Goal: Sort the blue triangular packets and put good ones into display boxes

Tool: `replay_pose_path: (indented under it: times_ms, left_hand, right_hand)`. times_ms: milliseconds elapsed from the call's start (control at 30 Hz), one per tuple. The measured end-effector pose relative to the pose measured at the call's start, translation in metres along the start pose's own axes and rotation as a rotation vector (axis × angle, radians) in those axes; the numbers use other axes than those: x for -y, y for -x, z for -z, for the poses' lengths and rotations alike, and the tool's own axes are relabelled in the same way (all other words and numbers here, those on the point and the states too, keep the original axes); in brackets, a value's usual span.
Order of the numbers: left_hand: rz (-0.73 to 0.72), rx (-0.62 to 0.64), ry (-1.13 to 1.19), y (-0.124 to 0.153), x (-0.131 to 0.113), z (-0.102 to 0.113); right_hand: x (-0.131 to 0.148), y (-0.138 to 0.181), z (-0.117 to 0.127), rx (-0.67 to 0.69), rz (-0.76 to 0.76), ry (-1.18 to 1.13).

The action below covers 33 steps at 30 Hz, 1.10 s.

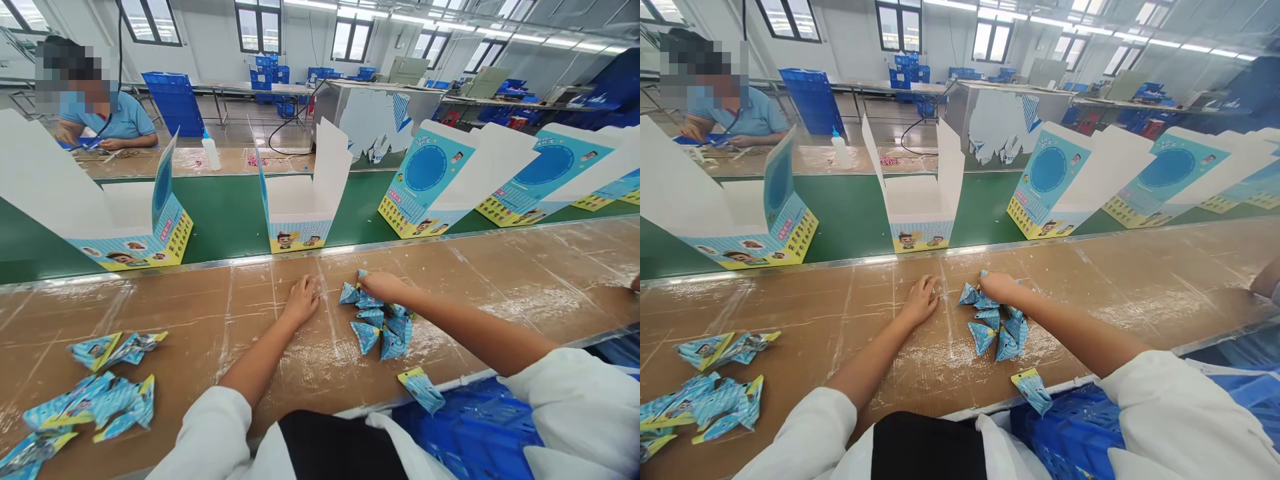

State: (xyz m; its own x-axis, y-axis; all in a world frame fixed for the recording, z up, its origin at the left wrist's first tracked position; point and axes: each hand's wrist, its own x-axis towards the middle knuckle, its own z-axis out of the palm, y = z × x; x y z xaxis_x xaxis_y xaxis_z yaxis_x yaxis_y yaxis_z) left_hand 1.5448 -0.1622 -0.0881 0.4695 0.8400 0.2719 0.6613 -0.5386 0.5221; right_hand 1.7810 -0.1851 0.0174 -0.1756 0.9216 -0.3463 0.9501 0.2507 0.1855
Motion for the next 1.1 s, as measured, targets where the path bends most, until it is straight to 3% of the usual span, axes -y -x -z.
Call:
replay_pose_path:
  times_ms: [133,267,333,467,567,633,700,733,800,867,900,933,967,1033,1067,1100]
  left_hand:
    - [0.006,-0.003,0.082,0.001,0.001,-0.002]
    - [0.008,-0.031,0.216,0.0,0.003,0.001]
    - [0.001,-0.053,0.309,-0.001,0.002,0.004]
    - [-0.047,-0.059,0.583,0.001,-0.018,0.007]
    - [-0.049,0.152,1.112,0.006,-0.042,0.01]
    - [0.042,0.26,1.381,0.005,-0.053,0.021]
    - [0.179,0.125,1.46,0.001,-0.055,0.043]
    - [0.236,-0.041,1.475,0.0,-0.055,0.057]
    - [0.288,-0.515,1.48,0.001,-0.055,0.087]
    - [0.13,-1.038,1.283,0.011,-0.064,0.11]
    - [-0.067,-1.19,1.086,0.02,-0.072,0.116]
    - [-0.325,-1.139,0.886,0.029,-0.081,0.119]
    - [-0.59,-0.965,0.716,0.039,-0.091,0.119]
    - [-0.91,-0.775,0.553,0.055,-0.105,0.116]
    - [-0.964,-0.722,0.509,0.06,-0.108,0.114]
    - [-0.926,-0.731,0.498,0.063,-0.108,0.112]
  right_hand:
    - [-0.025,0.003,0.018,-0.107,0.029,-0.078]
    - [-0.064,0.009,0.048,-0.544,-0.052,-0.461]
    - [-0.067,0.015,0.055,-0.715,-0.089,-0.6]
    - [-0.019,0.028,0.042,-0.61,0.132,-0.582]
    - [0.027,0.034,0.031,-0.432,0.317,-0.543]
    - [0.037,0.032,0.034,-0.365,0.367,-0.495]
    - [0.028,0.027,0.041,-0.389,0.306,-0.413]
    - [0.018,0.024,0.044,-0.412,0.238,-0.361]
    - [-0.002,0.019,0.044,-0.381,0.077,-0.241]
    - [-0.016,0.016,0.035,-0.229,-0.035,-0.112]
    - [-0.019,0.016,0.028,-0.14,-0.057,-0.053]
    - [-0.02,0.015,0.02,-0.066,-0.061,-0.006]
    - [-0.018,0.015,0.012,-0.017,-0.054,0.026]
    - [-0.011,0.015,-0.003,0.021,-0.04,0.049]
    - [-0.007,0.014,-0.009,0.022,-0.044,0.047]
    - [-0.003,0.014,-0.013,0.018,-0.049,0.043]
